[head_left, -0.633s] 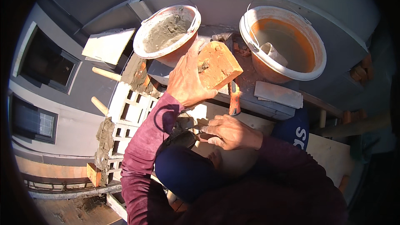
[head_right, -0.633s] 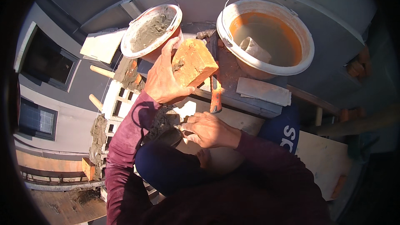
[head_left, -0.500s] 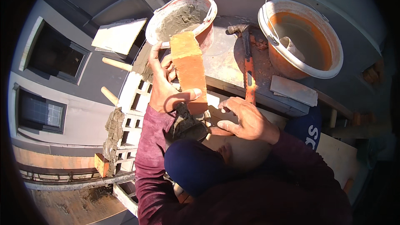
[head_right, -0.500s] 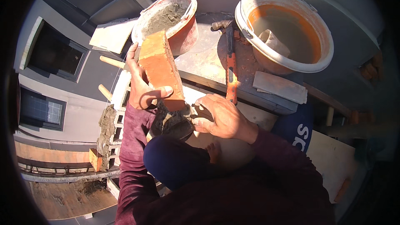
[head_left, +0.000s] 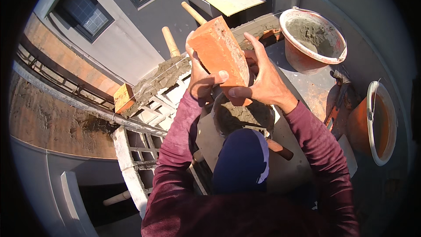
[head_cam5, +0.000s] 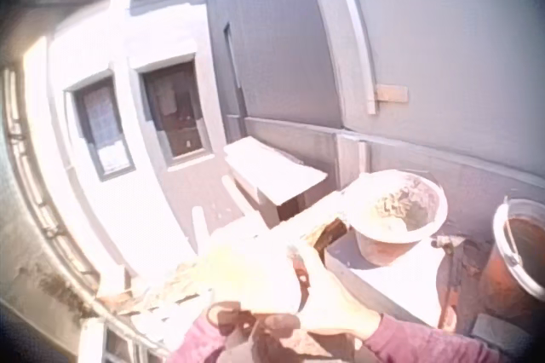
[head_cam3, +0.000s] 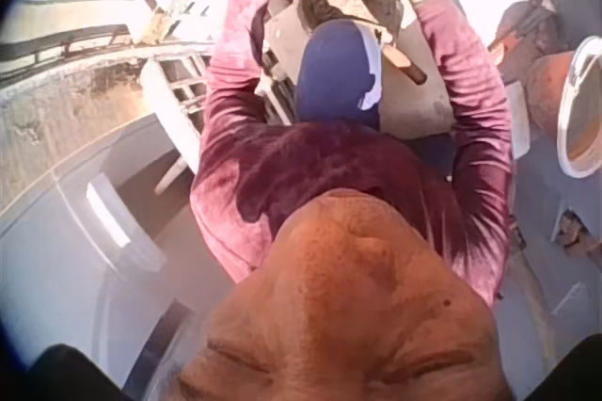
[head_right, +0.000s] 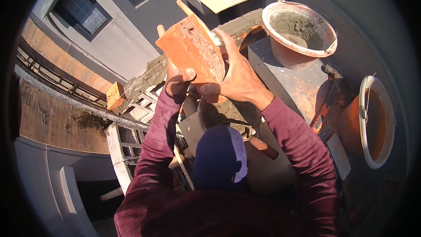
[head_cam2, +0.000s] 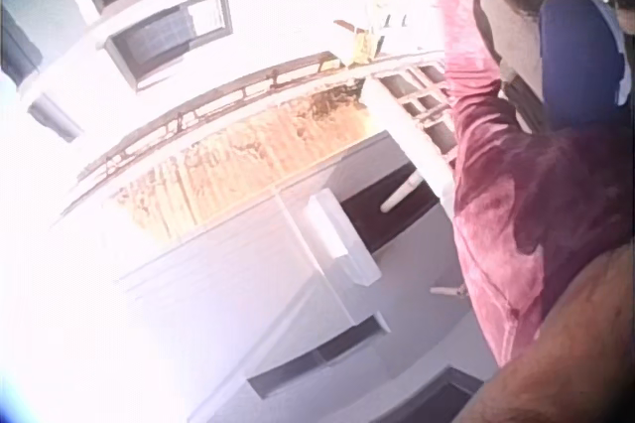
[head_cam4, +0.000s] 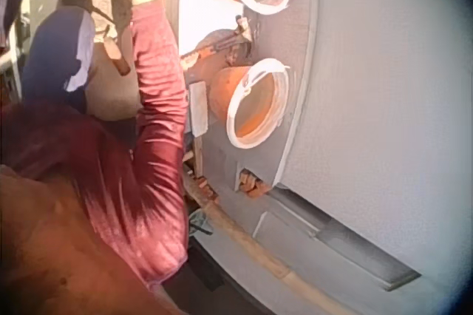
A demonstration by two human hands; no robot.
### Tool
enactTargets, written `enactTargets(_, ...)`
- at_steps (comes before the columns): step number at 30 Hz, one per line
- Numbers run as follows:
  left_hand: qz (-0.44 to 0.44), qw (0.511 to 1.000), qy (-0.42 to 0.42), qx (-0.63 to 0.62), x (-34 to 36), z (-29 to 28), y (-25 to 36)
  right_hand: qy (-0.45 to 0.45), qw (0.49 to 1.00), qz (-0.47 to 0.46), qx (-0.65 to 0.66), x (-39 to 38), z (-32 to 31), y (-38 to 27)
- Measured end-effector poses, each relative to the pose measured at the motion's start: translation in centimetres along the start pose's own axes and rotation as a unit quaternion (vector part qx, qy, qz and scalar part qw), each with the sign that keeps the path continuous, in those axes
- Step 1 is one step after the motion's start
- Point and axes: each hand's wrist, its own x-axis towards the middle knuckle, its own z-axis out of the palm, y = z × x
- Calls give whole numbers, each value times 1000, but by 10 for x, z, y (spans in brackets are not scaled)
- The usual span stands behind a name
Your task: The person scoops mortar from a bucket using a trowel and applies it to a brick. They place the brick onto a partially built wall, adjusting its position and tapping it to align with the existing structure. The person repeats this process, adding mortar and bricks to continue the wall.
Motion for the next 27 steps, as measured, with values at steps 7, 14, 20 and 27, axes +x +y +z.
enactTargets(7,314,719,-25,620,16,-26,140,-13,949,-227,-217,70,-7,-31)
enactTargets(14,-144,534,-245,796,90,-44,217,-82,841,-415,-338,173,57,-67)
enactTargets(20,-46,553,-149,818,78,-172,176,-23,756,-513,-405,185,89,-79)
enactTargets(27,-177,612,-125,761,36,-256,145,-226,929,-78,-284,53,7,-7)
